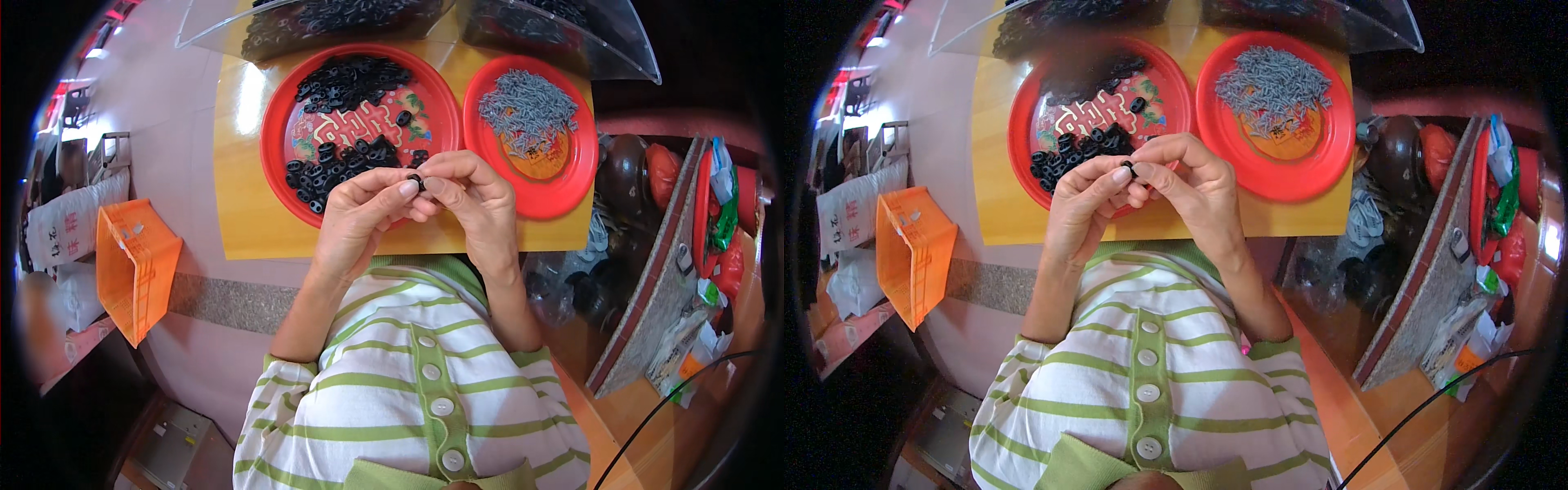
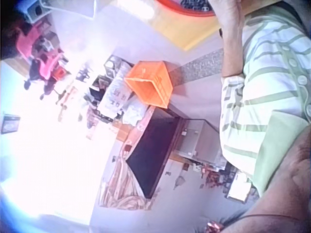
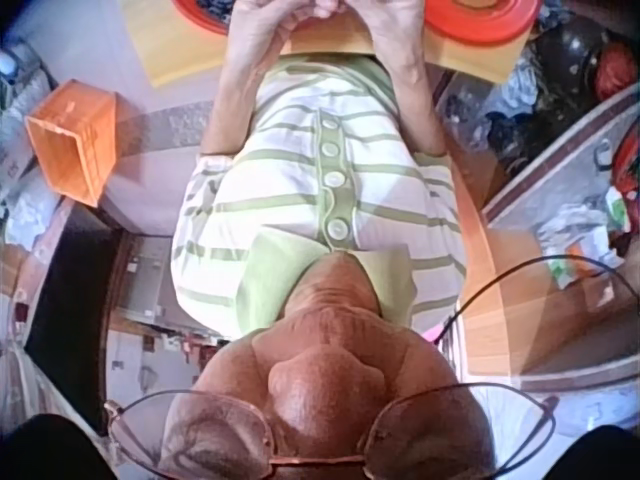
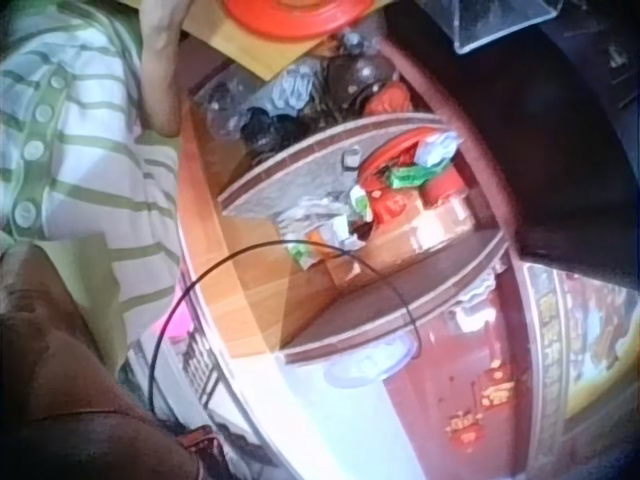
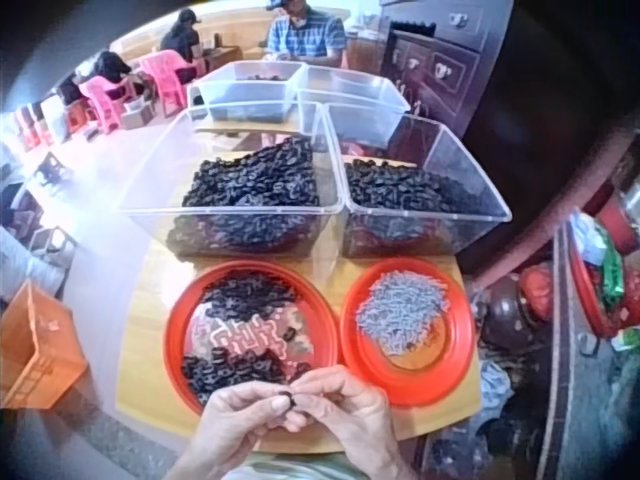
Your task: The person sits at a table and repeatedly picks up small black plastic components and metal screws from red trays. They insert the screws into the plastic parts by hand, performing a repetitive assembly task. The workspace includes clear bins filled with similar components and other workers visible in the background.
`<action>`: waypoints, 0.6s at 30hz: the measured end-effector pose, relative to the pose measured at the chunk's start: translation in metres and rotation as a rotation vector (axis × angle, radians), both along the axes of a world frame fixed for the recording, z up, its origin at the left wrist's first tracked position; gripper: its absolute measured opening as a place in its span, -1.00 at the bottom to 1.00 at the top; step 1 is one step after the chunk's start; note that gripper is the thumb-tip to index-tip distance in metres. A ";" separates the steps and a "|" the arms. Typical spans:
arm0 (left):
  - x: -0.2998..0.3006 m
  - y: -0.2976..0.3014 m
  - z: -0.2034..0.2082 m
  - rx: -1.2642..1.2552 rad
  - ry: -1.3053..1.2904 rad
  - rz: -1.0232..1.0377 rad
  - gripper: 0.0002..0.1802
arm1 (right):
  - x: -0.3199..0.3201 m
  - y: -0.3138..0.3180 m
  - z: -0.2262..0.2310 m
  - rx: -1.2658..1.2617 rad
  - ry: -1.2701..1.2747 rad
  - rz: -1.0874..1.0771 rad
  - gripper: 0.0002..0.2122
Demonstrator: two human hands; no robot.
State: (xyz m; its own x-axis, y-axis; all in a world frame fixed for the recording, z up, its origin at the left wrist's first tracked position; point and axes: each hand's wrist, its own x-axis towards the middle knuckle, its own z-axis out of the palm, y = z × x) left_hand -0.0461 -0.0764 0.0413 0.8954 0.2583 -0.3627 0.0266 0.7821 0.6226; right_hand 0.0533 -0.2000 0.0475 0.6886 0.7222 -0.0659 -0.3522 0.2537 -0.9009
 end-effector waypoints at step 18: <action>0.007 -0.002 -0.004 0.135 0.094 -0.057 -0.83 | 0.002 -0.013 -0.002 -0.253 -0.267 -0.066 -0.88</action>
